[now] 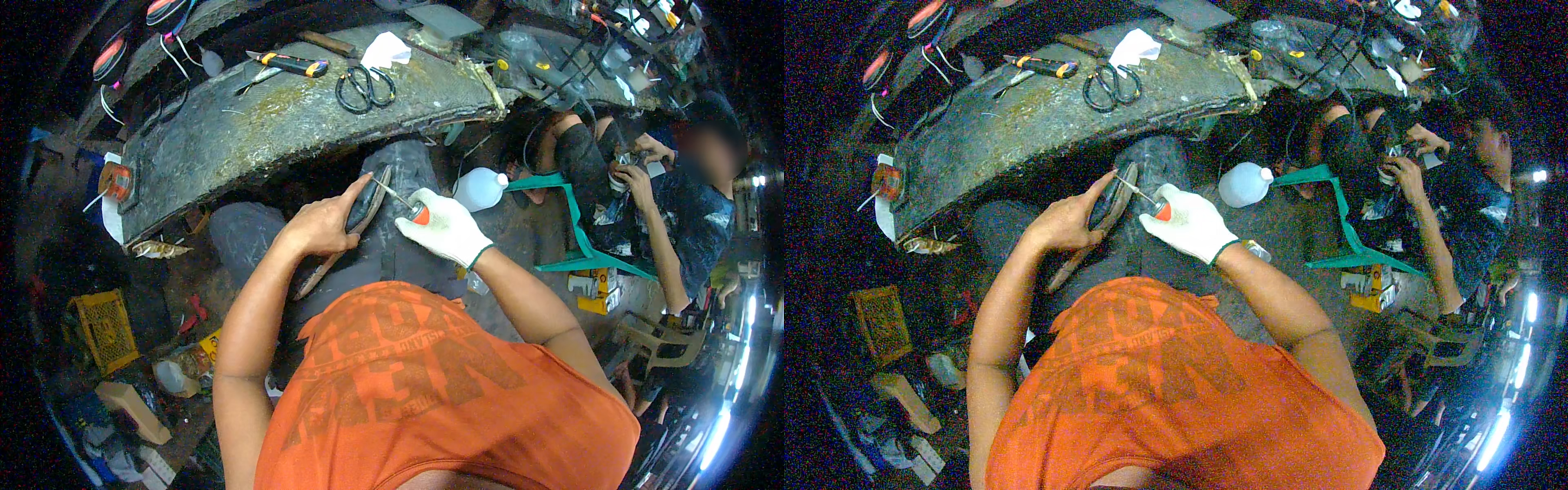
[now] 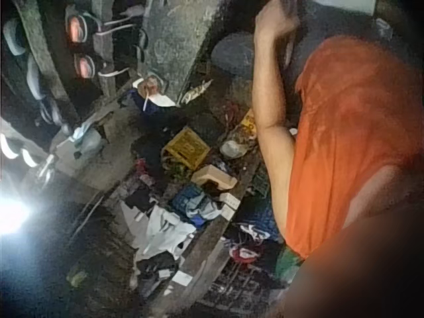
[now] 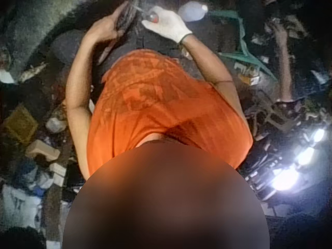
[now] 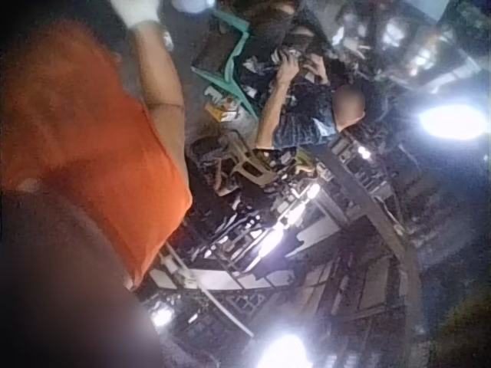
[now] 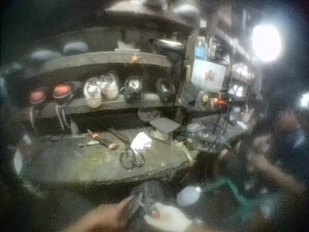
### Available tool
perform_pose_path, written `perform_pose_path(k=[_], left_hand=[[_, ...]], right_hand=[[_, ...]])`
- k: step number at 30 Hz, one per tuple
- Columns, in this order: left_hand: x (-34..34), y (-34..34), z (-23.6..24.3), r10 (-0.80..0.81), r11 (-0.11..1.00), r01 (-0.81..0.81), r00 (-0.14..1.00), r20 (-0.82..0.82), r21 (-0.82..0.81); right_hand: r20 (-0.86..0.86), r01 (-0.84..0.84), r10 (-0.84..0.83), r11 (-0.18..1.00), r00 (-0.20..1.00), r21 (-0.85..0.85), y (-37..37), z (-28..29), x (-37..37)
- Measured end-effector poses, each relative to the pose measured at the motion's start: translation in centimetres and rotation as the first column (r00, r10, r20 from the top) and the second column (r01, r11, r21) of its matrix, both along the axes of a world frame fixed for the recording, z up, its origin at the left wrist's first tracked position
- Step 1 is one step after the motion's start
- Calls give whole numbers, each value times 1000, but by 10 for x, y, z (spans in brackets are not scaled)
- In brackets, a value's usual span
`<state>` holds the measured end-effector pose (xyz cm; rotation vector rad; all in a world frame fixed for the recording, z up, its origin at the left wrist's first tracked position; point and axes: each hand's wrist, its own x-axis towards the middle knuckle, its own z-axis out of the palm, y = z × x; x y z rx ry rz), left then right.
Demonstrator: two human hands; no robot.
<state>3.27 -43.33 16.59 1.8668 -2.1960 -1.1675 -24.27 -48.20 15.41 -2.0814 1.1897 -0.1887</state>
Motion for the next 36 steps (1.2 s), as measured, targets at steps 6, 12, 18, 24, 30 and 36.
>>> perform_pose_path(k=[6,12,18,24,30,36], left_hand=[[1,-1,-1,-4,1000,4,1000,-1,9],[0,-1,-1,-9,1000,9,1000,3,-1],[-2,-1,4,-16,999,16,1000,9,33],[-3,-1,3,-18,1000,18,1000,8,-4],[-2,-2,1,-20,1000,19,1000,13,9],[-3,-2,3,-13,1000,12,1000,16,28]], right_hand=[[-23,-9,9,1000,1000,-14,0,2,3],[-13,-25,25,999,1000,-29,0,2,2],[-4,48,-48,998,999,39,-3,-1,3],[-1,-12,12,999,1000,-34,-1,-5,2],[-18,-23,21,997,1000,-69,0,-8,3],[7,-12,13,998,1000,-67,0,-7,4]])
